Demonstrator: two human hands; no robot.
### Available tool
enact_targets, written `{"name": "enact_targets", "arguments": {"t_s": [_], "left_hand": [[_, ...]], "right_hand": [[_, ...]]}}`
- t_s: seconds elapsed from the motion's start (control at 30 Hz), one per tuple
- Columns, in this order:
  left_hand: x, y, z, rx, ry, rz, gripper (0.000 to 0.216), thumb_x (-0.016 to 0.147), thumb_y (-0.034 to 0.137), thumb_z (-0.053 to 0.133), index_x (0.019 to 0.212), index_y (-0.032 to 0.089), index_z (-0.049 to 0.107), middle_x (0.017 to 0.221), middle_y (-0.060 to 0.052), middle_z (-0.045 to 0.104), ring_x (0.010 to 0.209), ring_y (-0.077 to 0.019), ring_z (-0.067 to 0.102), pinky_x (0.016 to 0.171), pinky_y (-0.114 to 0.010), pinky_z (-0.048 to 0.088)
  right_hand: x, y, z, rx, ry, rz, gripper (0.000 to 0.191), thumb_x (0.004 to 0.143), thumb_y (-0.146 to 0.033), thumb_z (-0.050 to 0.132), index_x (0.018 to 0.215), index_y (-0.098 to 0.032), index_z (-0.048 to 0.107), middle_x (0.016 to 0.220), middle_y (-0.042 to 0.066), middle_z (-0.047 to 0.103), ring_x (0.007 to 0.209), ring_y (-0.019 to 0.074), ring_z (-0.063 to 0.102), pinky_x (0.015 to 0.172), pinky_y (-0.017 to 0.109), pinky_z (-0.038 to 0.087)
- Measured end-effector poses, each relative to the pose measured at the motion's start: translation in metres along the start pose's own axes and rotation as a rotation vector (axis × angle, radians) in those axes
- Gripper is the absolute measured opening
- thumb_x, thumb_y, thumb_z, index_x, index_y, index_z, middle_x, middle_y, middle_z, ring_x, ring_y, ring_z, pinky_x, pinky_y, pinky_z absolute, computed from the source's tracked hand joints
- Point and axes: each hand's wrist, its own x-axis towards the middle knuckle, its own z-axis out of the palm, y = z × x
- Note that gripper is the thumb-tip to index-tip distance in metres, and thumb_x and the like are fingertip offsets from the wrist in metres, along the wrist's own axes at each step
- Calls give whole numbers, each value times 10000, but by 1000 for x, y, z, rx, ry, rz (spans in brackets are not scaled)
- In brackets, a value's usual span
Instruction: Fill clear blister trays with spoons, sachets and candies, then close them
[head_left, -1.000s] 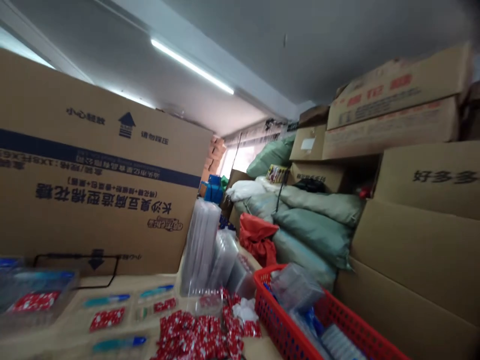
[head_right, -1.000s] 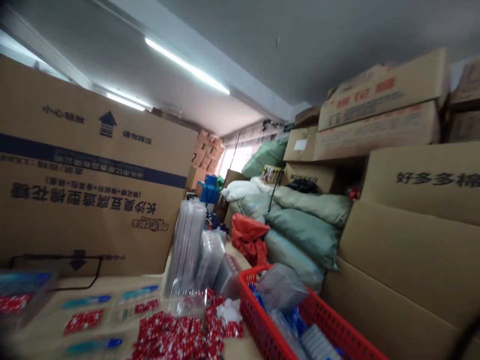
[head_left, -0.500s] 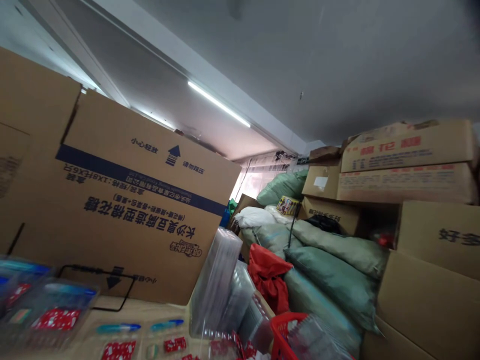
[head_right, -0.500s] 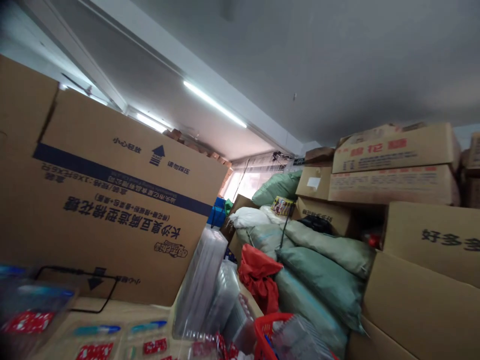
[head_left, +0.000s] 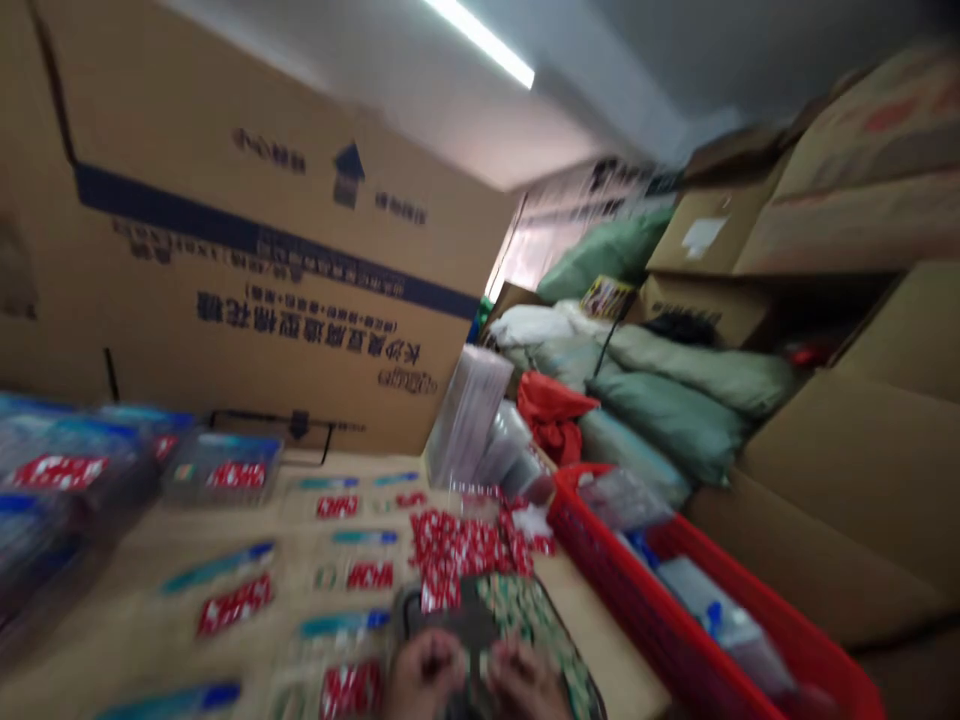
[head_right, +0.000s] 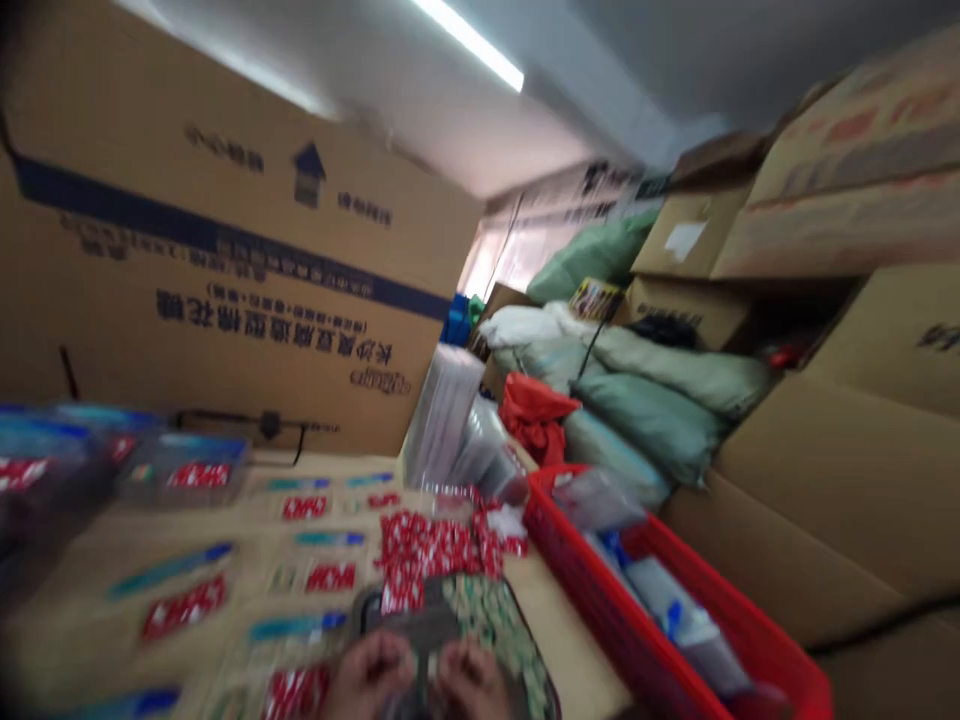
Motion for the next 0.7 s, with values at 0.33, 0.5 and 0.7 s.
{"name": "enact_targets", "arguments": {"t_s": [0.33, 0.5, 0.7], "left_hand": [[1, -34, 21, -216, 20, -47, 162, 544, 232, 702, 665, 145, 639, 619, 13, 624, 577, -113, 555, 560, -216, 440], [-3, -27, 25, -180, -78, -76, 187, 578, 243, 720, 724, 146, 654, 662, -1, 664, 605, -118, 576, 593, -221, 447], [-3, -28, 24, -146, -114, -97, 234, 555, 226, 766, 746, 138, 664, 710, -13, 690, 673, -122, 604, 673, -226, 457]], "right_hand": [[-21, 23, -1, 408, 120, 160, 423, 483, -487, 832, 666, -169, 621, 565, -34, 588, 526, 111, 546, 508, 218, 411], [-19, 39, -5, 328, 83, 34, 364, 604, -487, 762, 668, -168, 599, 581, -19, 588, 554, 120, 532, 552, 235, 418], [-20, 47, 2, 195, 129, -32, 309, 684, -459, 692, 698, -166, 596, 622, -6, 576, 573, 126, 518, 545, 230, 408]]}}
